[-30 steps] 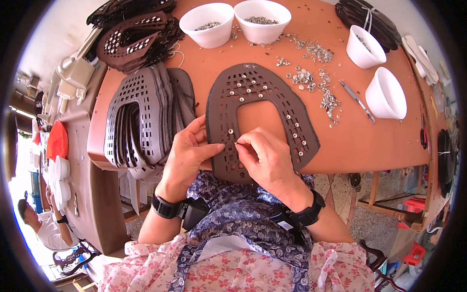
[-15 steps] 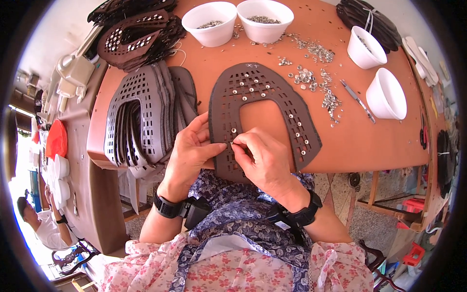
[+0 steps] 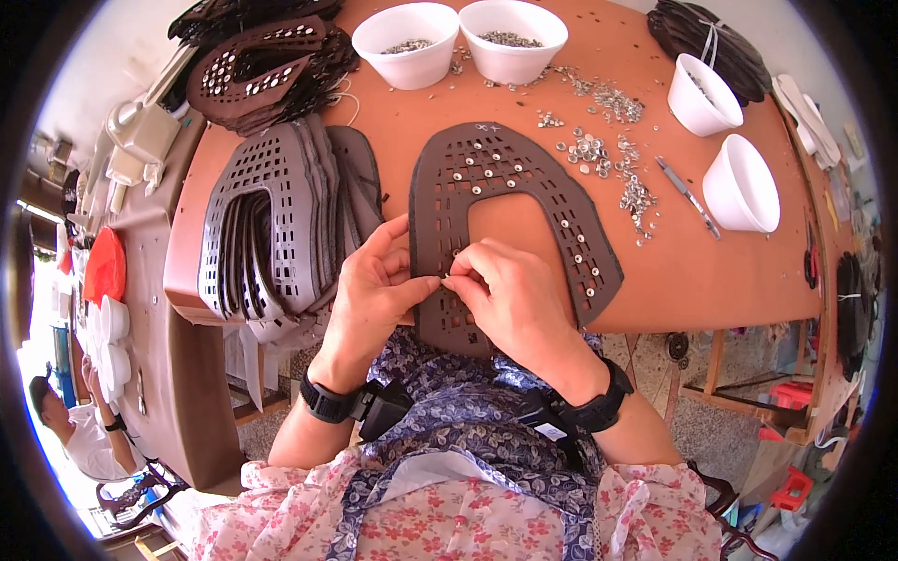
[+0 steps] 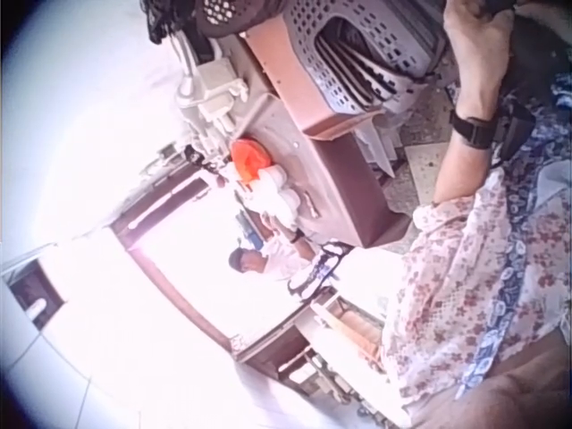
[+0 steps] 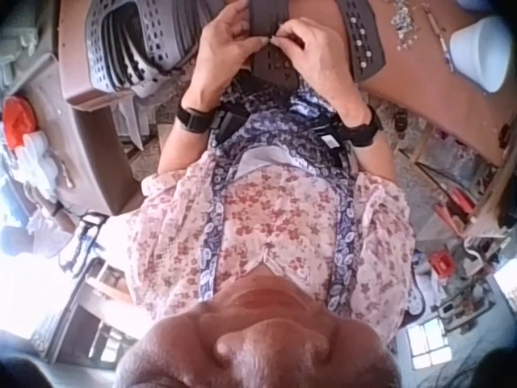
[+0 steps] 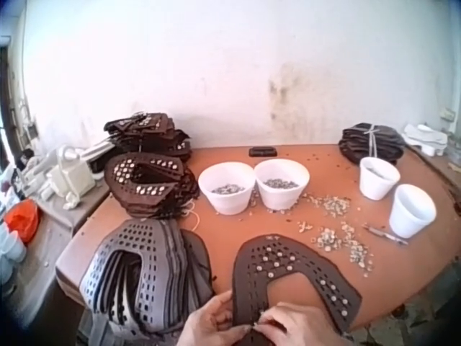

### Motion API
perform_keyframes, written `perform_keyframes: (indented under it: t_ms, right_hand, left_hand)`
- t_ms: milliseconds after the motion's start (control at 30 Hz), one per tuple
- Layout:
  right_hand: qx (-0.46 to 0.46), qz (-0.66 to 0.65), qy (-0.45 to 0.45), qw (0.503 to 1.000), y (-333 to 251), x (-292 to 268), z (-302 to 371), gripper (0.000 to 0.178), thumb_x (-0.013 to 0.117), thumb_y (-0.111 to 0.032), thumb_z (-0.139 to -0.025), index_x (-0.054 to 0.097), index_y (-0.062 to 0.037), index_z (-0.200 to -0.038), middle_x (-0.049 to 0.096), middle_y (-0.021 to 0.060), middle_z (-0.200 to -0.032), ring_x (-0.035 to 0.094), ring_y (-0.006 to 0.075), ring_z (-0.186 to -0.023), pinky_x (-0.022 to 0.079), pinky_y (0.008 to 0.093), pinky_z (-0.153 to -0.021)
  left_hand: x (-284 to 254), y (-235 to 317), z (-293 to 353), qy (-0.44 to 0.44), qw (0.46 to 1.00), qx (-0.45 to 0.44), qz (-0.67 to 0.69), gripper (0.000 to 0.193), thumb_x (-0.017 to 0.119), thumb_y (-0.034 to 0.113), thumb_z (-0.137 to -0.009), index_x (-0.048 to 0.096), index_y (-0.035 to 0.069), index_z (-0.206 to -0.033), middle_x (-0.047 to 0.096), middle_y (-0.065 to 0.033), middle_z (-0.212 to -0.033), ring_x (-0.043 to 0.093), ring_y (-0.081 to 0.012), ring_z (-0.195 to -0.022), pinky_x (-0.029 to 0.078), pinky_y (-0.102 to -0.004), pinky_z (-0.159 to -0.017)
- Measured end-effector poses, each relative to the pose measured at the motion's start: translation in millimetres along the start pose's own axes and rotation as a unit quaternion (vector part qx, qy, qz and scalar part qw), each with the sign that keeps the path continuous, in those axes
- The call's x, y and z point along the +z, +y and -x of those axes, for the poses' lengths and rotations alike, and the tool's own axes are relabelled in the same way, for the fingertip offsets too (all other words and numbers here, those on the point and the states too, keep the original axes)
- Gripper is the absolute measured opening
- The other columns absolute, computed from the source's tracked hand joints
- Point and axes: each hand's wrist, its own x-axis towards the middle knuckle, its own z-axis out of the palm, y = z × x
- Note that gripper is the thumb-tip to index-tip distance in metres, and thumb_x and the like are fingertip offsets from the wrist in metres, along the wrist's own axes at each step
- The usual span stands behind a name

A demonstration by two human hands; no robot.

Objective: Manually attaching metal eyelets or rivets to leather shoe uppers using tweezers.

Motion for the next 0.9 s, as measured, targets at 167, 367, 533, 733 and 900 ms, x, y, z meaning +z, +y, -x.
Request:
perform_keyframes:
  t_ms: [167, 367, 533, 733, 900]
  right_hand:
    - [0.189, -0.129, -0.065, 0.971, -1, -7, -12, 0.015, 0.072, -0.005, -0.078, 0.059, 0.0029, -0.077, 0.063, 0.0109, -0.065, 0.062, 0.0192, -0.059, 0.047, 0.0311, -0.056]
    - [0.176, -0.098, -0.091, 0.975, 14, -6, -18, 0.018, 0.072, 0.0, -0.079, 0.055, 0.0001, -0.082, 0.062, 0.0028, -0.068, 0.059, 0.0067, -0.062, 0.047, 0.0225, -0.056]
    - [0.22, -0.127, -0.087, 0.963, 9, -7, -25, 0.025, 0.076, -0.004, -0.076, 0.055, 0.0015, -0.086, 0.061, 0.0055, -0.065, 0.06, 0.0112, -0.057, 0.046, 0.0252, -0.051]
    - [0.277, -0.162, -0.098, 0.942, 5, -16, -24, 0.028, 0.079, -0.011, -0.076, 0.061, 0.0044, -0.09, 0.062, 0.0071, -0.068, 0.059, 0.0125, -0.055, 0.046, 0.0252, -0.049]
    - [0.245, -0.188, -0.104, 0.945, 12, -13, -20, 0.025, 0.078, -0.012, -0.078, 0.063, 0.0042, -0.089, 0.064, 0.0055, -0.072, 0.059, 0.0093, -0.062, 0.048, 0.0233, -0.055]
  left_hand:
    - [-1, -5, -1, -0.017, 0.999, 0.023, 0.021, 0.056, 0.057, -0.013, -0.08, 0.042, -0.006, -0.133, 0.068, -0.0123, -0.099, 0.063, -0.0115, -0.094, 0.051, -0.0231, -0.079]
    - [-3, -7, -2, -0.018, 1.0, 0.021, -0.011, 0.049, 0.059, -0.011, -0.083, 0.045, -0.002, -0.13, 0.067, -0.0099, -0.102, 0.065, -0.0122, -0.092, 0.055, -0.0233, -0.074]
    - [-3, -7, -1, -0.003, 1.0, 0.008, -0.01, 0.044, 0.059, -0.012, -0.082, 0.048, -0.003, -0.124, 0.068, -0.0092, -0.099, 0.065, -0.0107, -0.089, 0.053, -0.0215, -0.069]
    - [1, -5, 3, 0.005, 0.998, 0.011, 0.054, 0.042, 0.058, -0.011, -0.082, 0.05, -0.001, -0.122, 0.067, -0.0081, -0.1, 0.065, -0.0099, -0.089, 0.054, -0.0209, -0.069]
    - [2, -10, 2, 0.003, 0.996, 0.055, 0.066, 0.041, 0.06, -0.012, -0.082, 0.051, -0.002, -0.121, 0.065, -0.0107, -0.109, 0.065, -0.0129, -0.095, 0.055, -0.0232, -0.08]
